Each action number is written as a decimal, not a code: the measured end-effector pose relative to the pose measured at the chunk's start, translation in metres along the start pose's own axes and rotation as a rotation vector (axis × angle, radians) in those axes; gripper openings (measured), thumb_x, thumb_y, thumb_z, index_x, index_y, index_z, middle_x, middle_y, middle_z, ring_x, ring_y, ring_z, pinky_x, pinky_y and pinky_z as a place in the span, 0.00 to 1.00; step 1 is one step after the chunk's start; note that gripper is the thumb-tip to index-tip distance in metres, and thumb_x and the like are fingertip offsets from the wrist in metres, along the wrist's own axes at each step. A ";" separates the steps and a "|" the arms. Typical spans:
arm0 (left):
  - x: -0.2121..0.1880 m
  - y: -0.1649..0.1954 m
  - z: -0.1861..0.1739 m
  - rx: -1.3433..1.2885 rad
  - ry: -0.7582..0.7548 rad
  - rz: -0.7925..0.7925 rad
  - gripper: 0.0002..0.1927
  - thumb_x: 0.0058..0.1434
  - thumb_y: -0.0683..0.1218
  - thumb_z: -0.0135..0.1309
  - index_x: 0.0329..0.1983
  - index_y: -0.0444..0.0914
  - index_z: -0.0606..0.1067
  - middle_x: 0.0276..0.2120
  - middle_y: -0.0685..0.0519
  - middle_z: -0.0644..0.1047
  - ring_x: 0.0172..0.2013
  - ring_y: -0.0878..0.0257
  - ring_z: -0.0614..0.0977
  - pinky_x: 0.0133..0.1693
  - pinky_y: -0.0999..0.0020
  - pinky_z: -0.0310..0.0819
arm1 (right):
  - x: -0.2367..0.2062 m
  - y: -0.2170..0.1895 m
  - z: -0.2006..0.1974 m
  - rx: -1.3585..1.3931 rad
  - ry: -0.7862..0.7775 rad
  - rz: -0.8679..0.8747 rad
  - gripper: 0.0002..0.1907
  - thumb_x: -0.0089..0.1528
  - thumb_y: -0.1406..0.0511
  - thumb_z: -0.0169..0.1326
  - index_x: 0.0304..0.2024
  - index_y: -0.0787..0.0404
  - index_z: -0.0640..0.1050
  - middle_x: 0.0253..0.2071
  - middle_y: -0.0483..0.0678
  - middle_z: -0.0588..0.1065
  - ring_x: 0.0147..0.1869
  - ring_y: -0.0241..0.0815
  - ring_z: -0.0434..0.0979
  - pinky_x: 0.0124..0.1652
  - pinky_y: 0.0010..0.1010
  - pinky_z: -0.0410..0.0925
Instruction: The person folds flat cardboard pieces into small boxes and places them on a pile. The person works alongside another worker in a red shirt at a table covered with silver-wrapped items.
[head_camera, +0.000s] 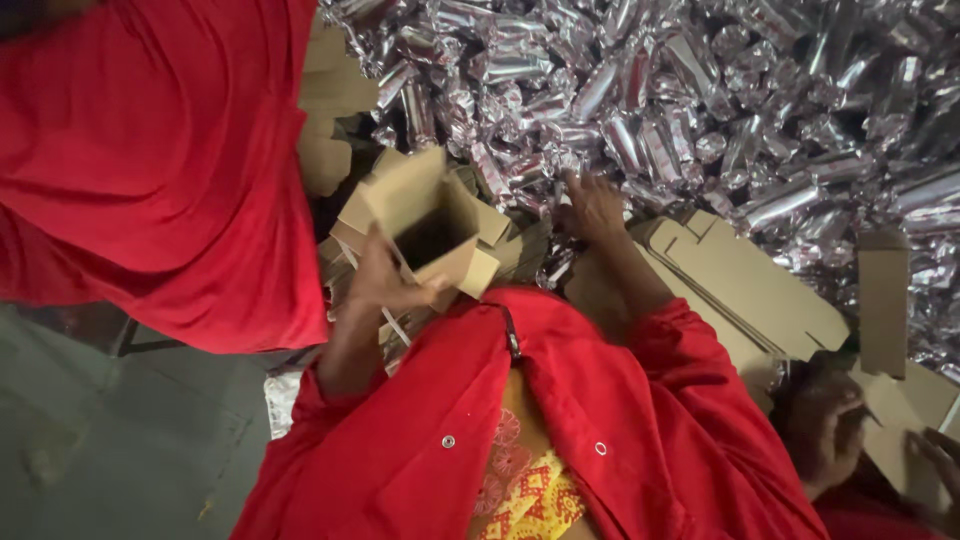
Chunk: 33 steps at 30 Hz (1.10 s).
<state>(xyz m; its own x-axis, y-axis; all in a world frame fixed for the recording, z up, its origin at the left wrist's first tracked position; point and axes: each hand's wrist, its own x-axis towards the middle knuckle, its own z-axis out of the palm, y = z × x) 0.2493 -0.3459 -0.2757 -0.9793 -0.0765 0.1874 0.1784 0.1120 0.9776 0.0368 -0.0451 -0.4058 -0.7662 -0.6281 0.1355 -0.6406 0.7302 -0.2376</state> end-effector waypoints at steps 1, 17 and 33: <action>-0.003 -0.007 -0.001 -0.004 -0.021 -0.015 0.48 0.44 0.46 0.71 0.68 0.31 0.64 0.55 0.46 0.77 0.54 0.57 0.81 0.56 0.61 0.79 | 0.005 -0.003 -0.008 0.019 -0.012 0.031 0.41 0.53 0.62 0.62 0.68 0.52 0.66 0.49 0.60 0.72 0.51 0.63 0.75 0.45 0.52 0.71; 0.044 -0.050 0.005 -0.359 -0.218 0.037 0.55 0.46 0.46 0.71 0.76 0.31 0.57 0.65 0.49 0.70 0.65 0.61 0.70 0.66 0.65 0.65 | 0.070 0.012 -0.067 0.073 -0.071 0.213 0.26 0.61 0.59 0.67 0.60 0.50 0.74 0.44 0.54 0.81 0.45 0.57 0.82 0.45 0.47 0.73; 0.071 0.005 0.009 -0.391 -0.322 0.045 0.51 0.45 0.46 0.70 0.73 0.33 0.61 0.60 0.49 0.75 0.61 0.61 0.75 0.63 0.65 0.70 | -0.027 -0.122 -0.280 0.665 0.823 -0.382 0.29 0.64 0.63 0.69 0.63 0.61 0.72 0.62 0.53 0.68 0.66 0.48 0.71 0.58 0.45 0.73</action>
<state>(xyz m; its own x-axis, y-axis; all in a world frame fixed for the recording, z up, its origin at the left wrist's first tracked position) 0.1795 -0.3419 -0.2585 -0.9388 0.2357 0.2511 0.1831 -0.2760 0.9435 0.1219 -0.0420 -0.1115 -0.4828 -0.2316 0.8446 -0.8749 0.0851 -0.4768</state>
